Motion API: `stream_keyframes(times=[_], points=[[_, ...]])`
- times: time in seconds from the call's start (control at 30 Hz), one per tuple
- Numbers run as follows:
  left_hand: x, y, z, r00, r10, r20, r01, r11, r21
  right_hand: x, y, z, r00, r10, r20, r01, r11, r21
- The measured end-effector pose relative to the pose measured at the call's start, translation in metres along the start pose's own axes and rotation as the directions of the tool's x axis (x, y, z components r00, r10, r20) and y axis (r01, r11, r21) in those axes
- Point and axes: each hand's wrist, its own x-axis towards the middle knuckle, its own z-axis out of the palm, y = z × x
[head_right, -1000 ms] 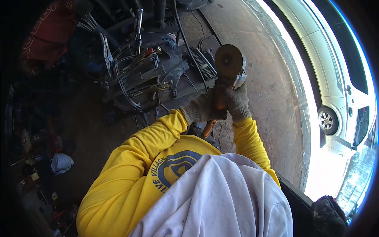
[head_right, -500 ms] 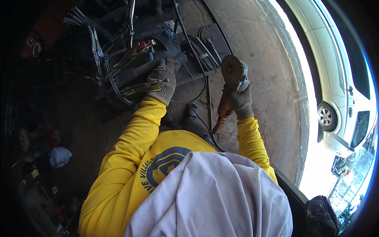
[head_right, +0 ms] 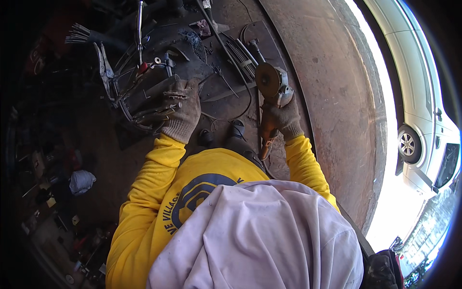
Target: The person assembles a metal structure by clamping metal components together and using a welding tool to join them, followed by using an angle grinder to smooth a joint.
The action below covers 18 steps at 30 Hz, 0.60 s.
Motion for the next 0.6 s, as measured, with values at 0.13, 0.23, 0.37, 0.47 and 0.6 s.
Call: stream_keyframes(times=[0.13, 0.23, 0.37, 0.47, 0.6], points=[[-0.008, 0.001, 0.013, 0.994, 0.012, -0.107, -0.035, 0.975, -0.217, 0.002, -0.004, -0.001, 1.000, 0.006, -0.025, -0.006, 1.000, -0.009], [-0.013, -0.001, 0.022, 0.974, 0.072, -0.215, -0.117, 0.972, -0.206, 0.002, -0.014, 0.002, 0.997, -0.014, 0.070, 0.013, 1.000, 0.015], [-0.012, -0.007, 0.033, 0.980, 0.076, -0.181, -0.093, 0.992, -0.086, 0.002, -0.024, 0.005, 0.995, 0.019, 0.097, -0.021, 1.000, 0.022], [-0.006, -0.004, 0.027, 0.982, 0.073, -0.172, -0.083, 0.995, -0.051, 0.005, -0.005, 0.001, 0.989, 0.084, 0.125, -0.083, 0.996, -0.009], [-0.004, -0.008, 0.038, 0.994, 0.051, -0.098, -0.053, 0.998, -0.021, 0.005, 0.004, 0.008, 0.987, 0.090, 0.133, -0.086, 0.995, -0.041]])
